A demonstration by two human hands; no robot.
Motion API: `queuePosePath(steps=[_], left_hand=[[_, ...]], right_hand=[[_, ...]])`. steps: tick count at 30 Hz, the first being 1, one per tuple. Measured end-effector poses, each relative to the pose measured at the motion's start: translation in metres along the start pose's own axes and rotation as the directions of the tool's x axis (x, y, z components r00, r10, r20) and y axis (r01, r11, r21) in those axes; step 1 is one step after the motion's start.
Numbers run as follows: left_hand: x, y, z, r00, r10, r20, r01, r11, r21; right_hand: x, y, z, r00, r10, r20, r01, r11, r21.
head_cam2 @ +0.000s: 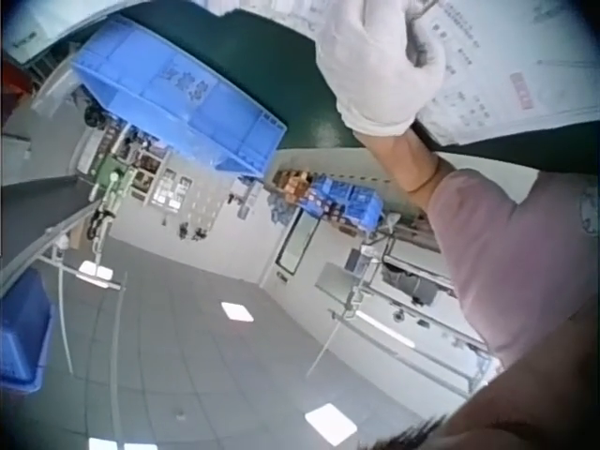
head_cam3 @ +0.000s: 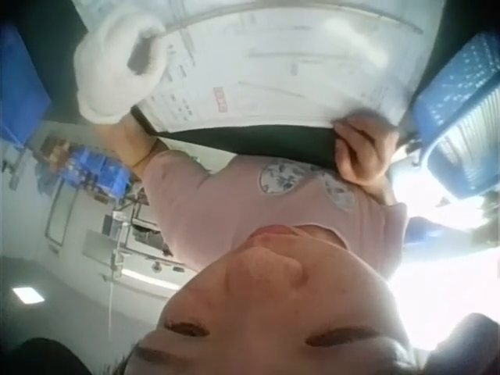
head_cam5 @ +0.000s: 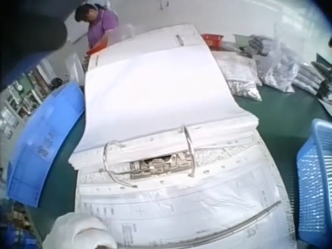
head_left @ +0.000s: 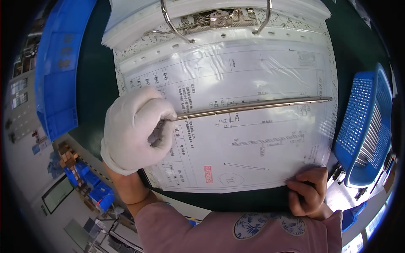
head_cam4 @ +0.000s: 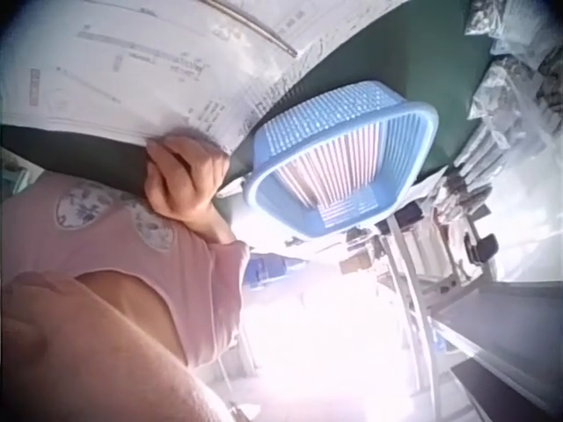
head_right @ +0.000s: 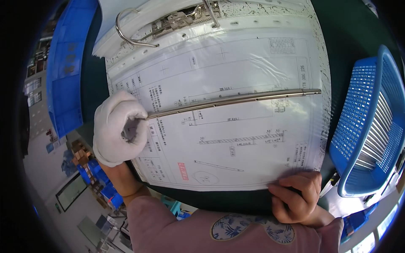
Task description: Measuring thin metal rods using a digital caliper according to specifications in a technical drawing binder.
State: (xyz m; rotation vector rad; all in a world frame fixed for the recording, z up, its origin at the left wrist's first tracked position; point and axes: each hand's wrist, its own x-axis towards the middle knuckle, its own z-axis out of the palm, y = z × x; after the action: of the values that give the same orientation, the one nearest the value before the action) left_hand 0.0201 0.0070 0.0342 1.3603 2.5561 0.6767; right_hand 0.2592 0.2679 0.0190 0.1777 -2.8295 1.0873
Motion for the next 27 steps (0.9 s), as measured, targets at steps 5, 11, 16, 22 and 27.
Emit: queuePosePath(steps=[5,11,16,22,27], left_hand=[[-0.0003,0.003,-0.0039,0.999,0.008,0.038,-0.009,1.0,0.022],[0.005,0.003,0.0037,1.0,0.016,0.015,-0.017,1.0,0.022],[0.0043,0.0042,-0.0023,0.999,0.039,0.02,-0.039,0.999,0.025],[0.0028,0.0013,0.0013,0.998,0.047,0.03,-0.048,0.999,0.018],[0.0049,0.0029,0.0011,0.998,0.051,0.038,-0.05,0.999,-0.008]], right_hand=[[-0.0004,0.0007,0.0039,1.0,-0.002,-0.027,0.002,1.0,0.011],[-0.0008,0.0033,0.0053,0.996,-0.004,-0.085,0.006,1.0,0.026],[-0.0003,0.0008,0.0029,0.995,-0.017,-0.096,0.019,1.0,0.023],[-0.0009,0.001,0.0062,0.993,-0.02,-0.117,0.023,1.0,0.016],[-0.0009,0.0016,0.006,0.993,-0.019,-0.118,0.021,1.0,0.015]])
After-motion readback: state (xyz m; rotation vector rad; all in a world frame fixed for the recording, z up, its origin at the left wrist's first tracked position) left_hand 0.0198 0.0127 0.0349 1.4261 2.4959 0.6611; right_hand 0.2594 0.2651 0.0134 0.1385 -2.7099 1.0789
